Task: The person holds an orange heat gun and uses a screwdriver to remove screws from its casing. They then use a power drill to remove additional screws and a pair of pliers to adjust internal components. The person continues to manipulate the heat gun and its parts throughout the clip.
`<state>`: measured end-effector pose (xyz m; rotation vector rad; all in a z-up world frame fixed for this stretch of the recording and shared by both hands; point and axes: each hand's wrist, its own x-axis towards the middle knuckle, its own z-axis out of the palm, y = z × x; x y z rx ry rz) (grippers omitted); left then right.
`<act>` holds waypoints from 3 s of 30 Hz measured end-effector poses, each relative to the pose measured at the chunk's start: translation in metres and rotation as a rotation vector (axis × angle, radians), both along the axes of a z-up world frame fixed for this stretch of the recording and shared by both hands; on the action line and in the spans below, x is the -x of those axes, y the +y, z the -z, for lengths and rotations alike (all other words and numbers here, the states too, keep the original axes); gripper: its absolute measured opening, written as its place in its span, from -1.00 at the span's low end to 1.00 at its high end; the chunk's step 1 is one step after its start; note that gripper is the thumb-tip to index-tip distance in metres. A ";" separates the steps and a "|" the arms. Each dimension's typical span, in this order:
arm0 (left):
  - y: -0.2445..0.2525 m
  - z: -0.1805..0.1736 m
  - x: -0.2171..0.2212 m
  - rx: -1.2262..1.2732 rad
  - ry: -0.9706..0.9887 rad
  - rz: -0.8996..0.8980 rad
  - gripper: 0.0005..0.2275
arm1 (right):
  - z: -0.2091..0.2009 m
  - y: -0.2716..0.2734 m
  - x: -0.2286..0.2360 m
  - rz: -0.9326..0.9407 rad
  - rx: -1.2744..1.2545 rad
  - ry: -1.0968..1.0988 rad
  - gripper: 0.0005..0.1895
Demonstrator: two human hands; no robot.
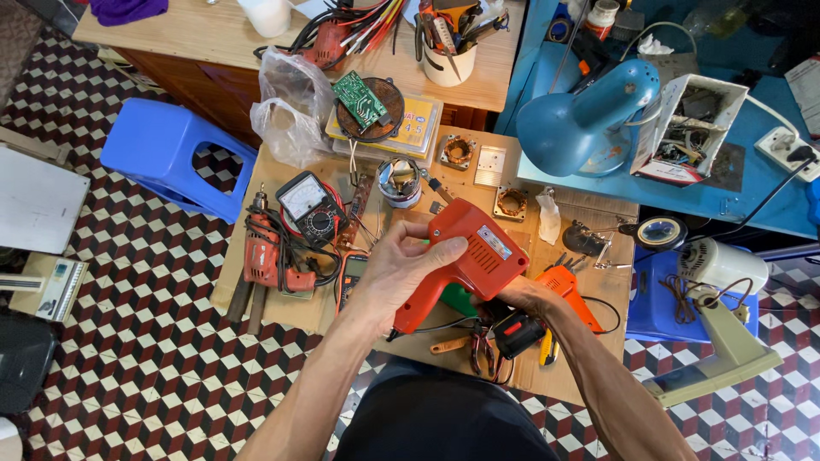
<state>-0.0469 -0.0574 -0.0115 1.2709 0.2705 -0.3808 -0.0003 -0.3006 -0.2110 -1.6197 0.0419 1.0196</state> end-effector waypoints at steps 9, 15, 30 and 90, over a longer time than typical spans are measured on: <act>-0.029 0.014 0.008 0.097 -0.059 0.042 -0.37 | -0.007 -0.012 0.013 0.167 -0.056 -0.501 -0.31; -0.032 0.014 0.010 0.096 -0.062 0.009 -0.37 | 0.028 -0.031 0.014 0.187 -0.061 -0.338 -0.52; -0.061 0.000 0.019 0.019 -0.053 -0.179 -0.32 | 0.061 -0.042 0.004 0.189 -0.110 0.025 -0.52; -0.048 0.017 0.014 -0.037 -0.088 -0.188 -0.28 | 0.023 -0.030 -0.002 0.073 -0.140 0.065 -0.81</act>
